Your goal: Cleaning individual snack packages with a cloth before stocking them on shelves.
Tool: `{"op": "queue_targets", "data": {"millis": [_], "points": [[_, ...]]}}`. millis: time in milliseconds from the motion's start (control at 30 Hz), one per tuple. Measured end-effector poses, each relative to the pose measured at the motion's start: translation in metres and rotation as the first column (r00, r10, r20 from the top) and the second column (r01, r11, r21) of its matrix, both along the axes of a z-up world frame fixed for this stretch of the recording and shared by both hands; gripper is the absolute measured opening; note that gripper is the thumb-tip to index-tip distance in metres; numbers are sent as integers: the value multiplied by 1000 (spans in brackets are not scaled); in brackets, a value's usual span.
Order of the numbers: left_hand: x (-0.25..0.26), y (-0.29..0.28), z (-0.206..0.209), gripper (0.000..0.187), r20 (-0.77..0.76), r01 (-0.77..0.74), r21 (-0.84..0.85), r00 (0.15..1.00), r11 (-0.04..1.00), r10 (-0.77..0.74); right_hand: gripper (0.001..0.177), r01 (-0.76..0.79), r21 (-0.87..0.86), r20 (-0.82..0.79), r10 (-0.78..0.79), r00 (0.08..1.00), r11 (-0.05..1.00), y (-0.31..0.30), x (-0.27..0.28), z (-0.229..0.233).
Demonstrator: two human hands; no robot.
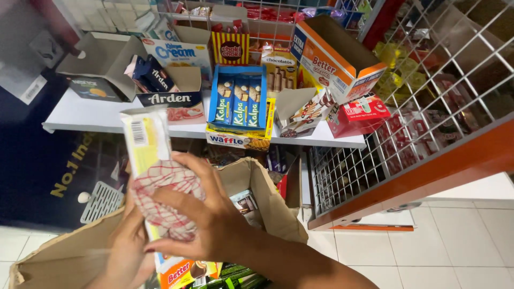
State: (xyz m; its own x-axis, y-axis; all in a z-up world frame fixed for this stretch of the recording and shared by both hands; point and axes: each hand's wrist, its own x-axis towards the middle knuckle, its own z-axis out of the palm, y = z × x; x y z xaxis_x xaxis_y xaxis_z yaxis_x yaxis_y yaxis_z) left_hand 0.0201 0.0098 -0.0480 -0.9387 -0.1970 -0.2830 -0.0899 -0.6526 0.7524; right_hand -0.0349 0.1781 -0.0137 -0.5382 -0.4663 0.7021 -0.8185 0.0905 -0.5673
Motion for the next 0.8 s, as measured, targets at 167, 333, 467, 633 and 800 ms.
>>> {"op": "queue_targets", "data": {"millis": [167,333,467,633,800], "points": [[-5,3,23,64,-155,-70,-146,987,987,47,54,-96,57,3,96,995,994,-4,4,5],[-11,5,33,60,-300,-139,-217,952,966,69,49,-50,112,-6,51,999,992,-9,9,-14],[-12,0,25,63,-346,-195,-239,932,951,105,39,-31,221,-86,51,995,975,-5,14,-16],[-4,1,1,64,-191,3,-215,981,977,-45,30,39,127,-1,-39,999,991,-4,-3,-9],[-2,8,3,65,-76,173,-118,980,978,-182,33,208,-17,-61,-209,976,978,-1,-24,-5]]}}
